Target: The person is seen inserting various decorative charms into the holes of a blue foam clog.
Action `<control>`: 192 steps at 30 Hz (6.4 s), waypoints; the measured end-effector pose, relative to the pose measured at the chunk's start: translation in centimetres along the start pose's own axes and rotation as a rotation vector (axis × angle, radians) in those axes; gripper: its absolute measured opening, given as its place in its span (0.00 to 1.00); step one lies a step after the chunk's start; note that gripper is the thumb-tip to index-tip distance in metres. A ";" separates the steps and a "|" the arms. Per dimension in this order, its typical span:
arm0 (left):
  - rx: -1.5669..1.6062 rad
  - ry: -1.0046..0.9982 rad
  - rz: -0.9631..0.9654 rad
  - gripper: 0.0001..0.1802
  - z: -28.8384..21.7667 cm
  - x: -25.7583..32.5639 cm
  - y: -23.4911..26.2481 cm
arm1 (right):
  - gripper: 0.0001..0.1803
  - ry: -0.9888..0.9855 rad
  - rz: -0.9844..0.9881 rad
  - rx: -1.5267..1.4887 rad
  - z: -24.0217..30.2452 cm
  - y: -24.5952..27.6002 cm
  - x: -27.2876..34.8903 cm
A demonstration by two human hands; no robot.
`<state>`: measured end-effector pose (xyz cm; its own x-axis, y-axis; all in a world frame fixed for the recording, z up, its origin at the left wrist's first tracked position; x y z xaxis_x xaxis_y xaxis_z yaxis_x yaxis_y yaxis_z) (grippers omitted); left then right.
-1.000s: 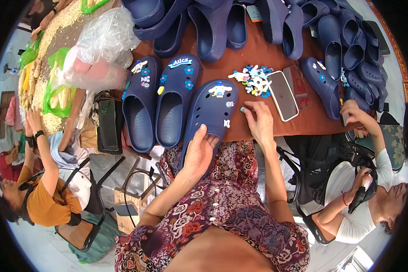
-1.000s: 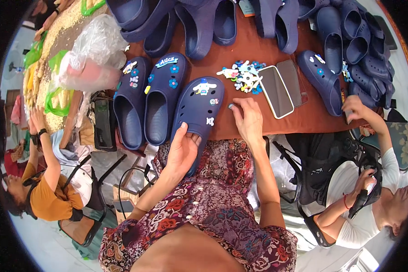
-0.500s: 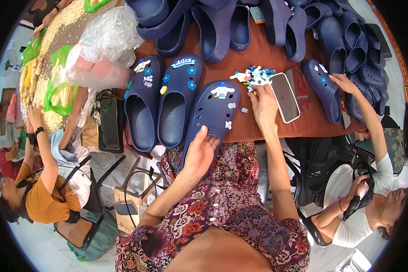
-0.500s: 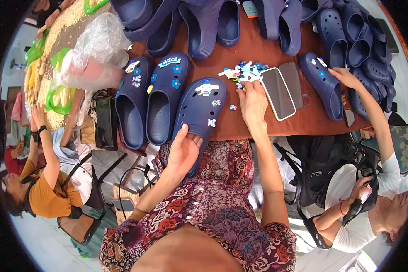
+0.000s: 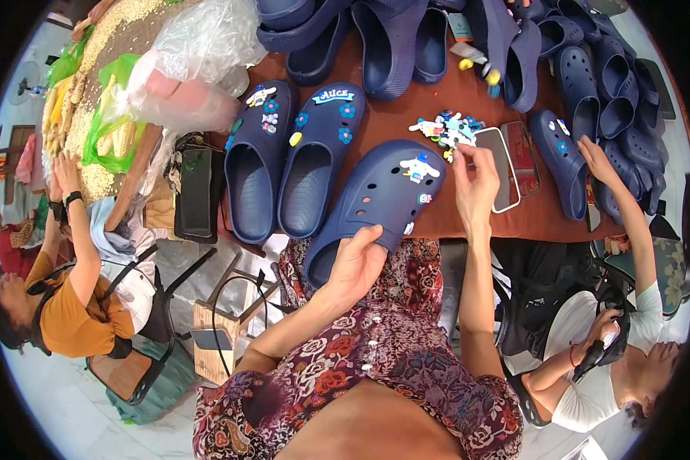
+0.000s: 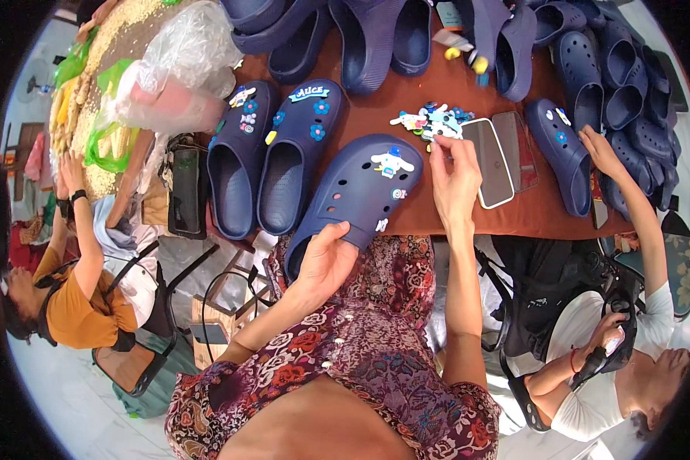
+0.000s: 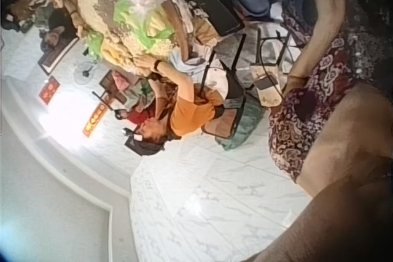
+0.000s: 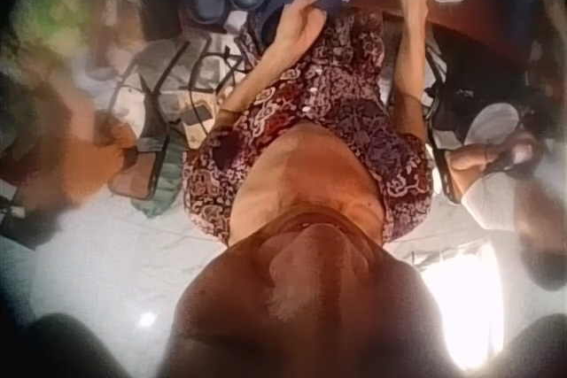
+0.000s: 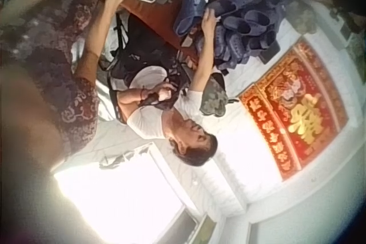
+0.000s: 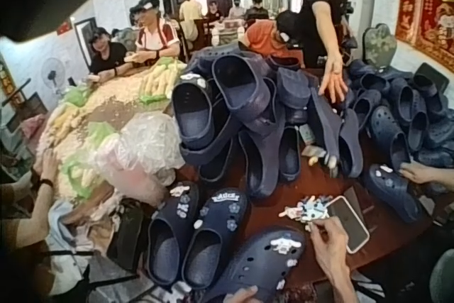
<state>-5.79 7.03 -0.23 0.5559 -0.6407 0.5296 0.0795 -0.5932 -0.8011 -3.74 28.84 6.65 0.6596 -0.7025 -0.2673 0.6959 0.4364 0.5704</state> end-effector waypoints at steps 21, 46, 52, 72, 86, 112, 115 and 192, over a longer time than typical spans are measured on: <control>0.056 0.030 0.052 0.23 1.3 -1.5 -0.3 | 0.08 0.547 0.433 0.016 10.7 -5.5 3.4; -0.182 -0.145 0.042 0.25 0.4 0.2 -0.9 | 0.09 0.337 0.710 -0.094 10.6 -5.3 3.2; -0.172 -0.123 0.028 0.25 0.3 -0.2 -1.1 | 0.09 0.242 0.678 -0.132 9.4 -5.6 3.1; -0.231 -0.126 0.041 0.24 0.3 -0.1 -1.2 | 0.21 0.251 0.582 -0.021 8.7 -5.7 2.1; -0.047 0.084 0.057 0.25 1.5 0.4 -1.3 | 0.06 0.294 0.504 0.015 8.0 -6.1 3.4; 0.214 0.092 0.000 0.25 -0.7 0.9 0.4 | 0.11 0.326 0.302 0.367 -0.3 -5.0 -1.2; 0.261 0.109 0.003 0.24 -0.6 1.0 0.4 | 0.09 0.345 0.263 0.362 0.0 -4.6 -1.2; 0.423 0.152 -0.131 0.19 -0.5 -2.7 1.3 | 0.39 -0.225 0.463 -0.176 2.1 -5.3 11.3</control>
<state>-7.60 7.72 -2.58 0.3940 -0.6561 0.6436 0.4887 -0.4435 -0.7513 -0.60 17.39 2.28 0.8447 -0.5092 0.1651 0.3968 0.8027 0.4453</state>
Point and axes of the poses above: each hand's wrist, its own x-axis away from the middle knuckle, its own y-axis out of the back of the hand, z = x × y, the point moved 10 cm from there along -x, towards the middle knuckle, and after that the axes turned 2 degrees about -x, right-handed, at the moved point
